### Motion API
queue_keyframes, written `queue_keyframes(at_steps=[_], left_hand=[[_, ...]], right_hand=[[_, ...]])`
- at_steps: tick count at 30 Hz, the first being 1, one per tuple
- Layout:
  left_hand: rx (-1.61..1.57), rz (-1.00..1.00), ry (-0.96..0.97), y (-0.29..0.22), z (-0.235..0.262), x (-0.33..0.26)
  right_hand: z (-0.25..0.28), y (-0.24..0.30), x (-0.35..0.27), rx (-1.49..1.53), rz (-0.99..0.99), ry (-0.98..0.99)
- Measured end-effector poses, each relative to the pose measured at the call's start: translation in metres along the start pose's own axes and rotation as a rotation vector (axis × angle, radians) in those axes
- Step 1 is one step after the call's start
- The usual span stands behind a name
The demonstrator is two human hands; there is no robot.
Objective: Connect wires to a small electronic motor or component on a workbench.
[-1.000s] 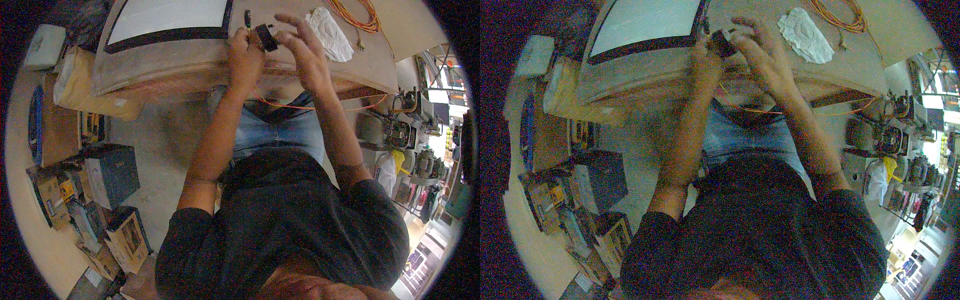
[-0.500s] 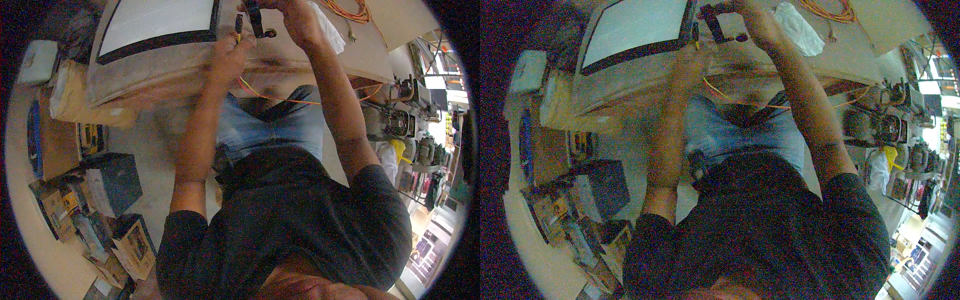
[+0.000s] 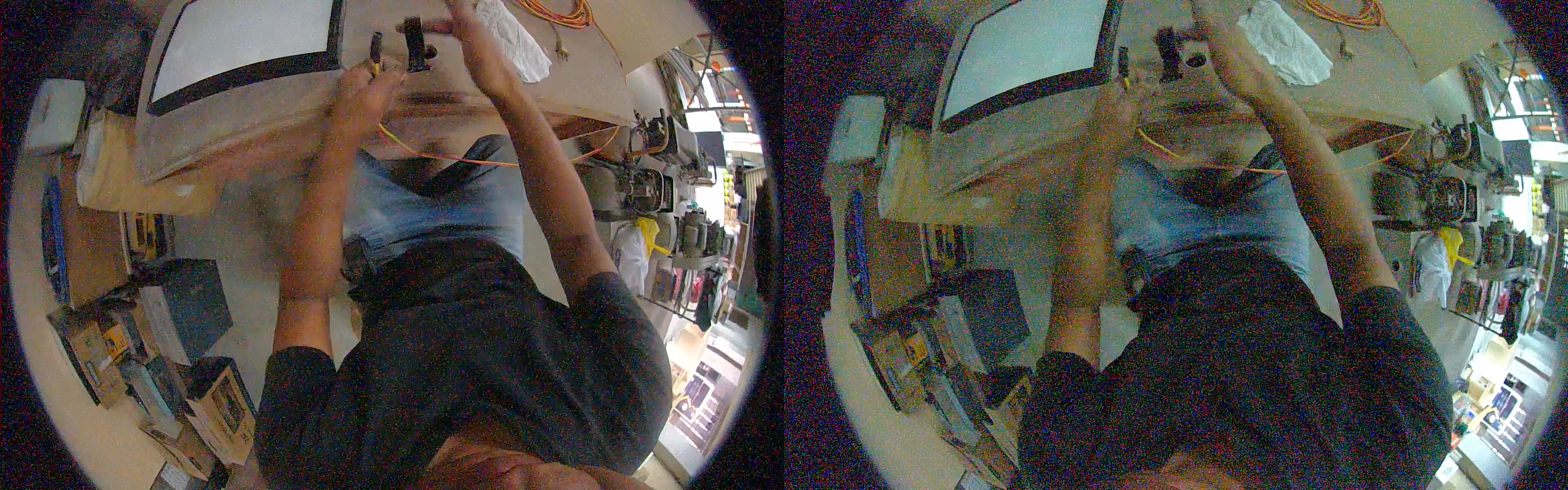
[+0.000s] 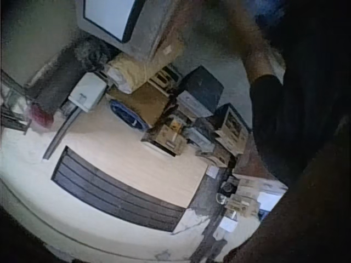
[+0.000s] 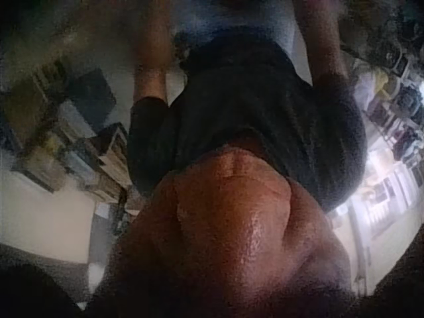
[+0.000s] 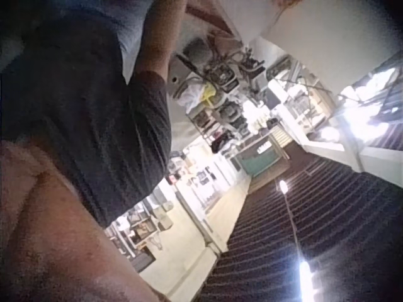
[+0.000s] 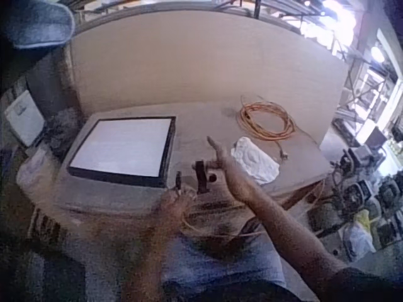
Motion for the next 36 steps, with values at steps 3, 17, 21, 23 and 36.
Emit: queue_keyframes(at_steps=[3, 17, 21, 23, 36], left_hand=[[0.276, -0.091, -0.066, -0.003, 0.018, 0.004], [0.599, -0.656, -0.266, -0.039, 0.010, 0.003], [0.277, -0.020, -0.297, 0.001, 0.029, 0.015], [-0.088, 0.020, -0.230, -0.011, 0.017, 0.003], [0.149, -0.069, -0.322, -0.037, 0.015, -0.019]], right_hand=[[0.003, 0.081, 0.004, 0.474, -0.070, -0.050], [0.011, 0.085, -0.036, 0.482, -0.121, -0.076], [0.015, 0.053, -0.070, 0.152, 0.072, -0.086], [0.012, 0.042, -0.075, 0.238, 0.021, -0.026], [0.000, 0.013, -0.045, 0.102, -0.076, -0.104]])
Point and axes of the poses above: each hand's wrist, its own x-axis towards the middle knuckle, its own z-axis out of the back of the hand, y = z × x, the point moved 10 cm from there along x, towards the middle knuckle, and after that the axes turned 14 degrees about -y, right-handed, at the moved point
